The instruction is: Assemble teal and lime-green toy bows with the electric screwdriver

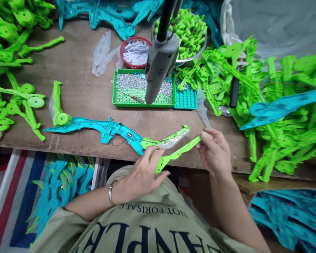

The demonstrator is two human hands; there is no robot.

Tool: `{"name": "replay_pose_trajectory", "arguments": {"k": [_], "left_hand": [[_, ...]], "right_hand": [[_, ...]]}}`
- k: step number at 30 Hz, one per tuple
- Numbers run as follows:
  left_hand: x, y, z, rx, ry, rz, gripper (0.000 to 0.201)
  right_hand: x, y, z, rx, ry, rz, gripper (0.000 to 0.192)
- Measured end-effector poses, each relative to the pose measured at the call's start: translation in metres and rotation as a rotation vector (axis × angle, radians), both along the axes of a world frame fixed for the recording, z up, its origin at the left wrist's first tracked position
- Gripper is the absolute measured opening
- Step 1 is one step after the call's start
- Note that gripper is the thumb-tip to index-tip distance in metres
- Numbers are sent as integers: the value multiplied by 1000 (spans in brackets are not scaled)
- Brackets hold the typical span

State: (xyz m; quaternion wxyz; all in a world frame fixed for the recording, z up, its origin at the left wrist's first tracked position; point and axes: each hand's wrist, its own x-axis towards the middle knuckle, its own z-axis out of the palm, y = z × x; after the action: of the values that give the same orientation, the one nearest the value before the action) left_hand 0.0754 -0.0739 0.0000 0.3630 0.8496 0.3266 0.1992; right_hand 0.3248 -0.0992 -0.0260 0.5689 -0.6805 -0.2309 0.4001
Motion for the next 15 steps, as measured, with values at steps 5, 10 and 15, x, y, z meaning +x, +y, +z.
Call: {"name": "replay_pose_trajectory", "arguments": {"k": [5,10,15], "left_hand": [[5,12,-9,278,96,-59,41],[3,38,-21,372,148,-61,35],[2,41,-40,321,145,-19,35]], "right_hand": [[6,-5,-11,-52,88,-86,48],[12,10,-18,-62,89,-110,49],[14,24,-29,-159,1,-88,50]]}}
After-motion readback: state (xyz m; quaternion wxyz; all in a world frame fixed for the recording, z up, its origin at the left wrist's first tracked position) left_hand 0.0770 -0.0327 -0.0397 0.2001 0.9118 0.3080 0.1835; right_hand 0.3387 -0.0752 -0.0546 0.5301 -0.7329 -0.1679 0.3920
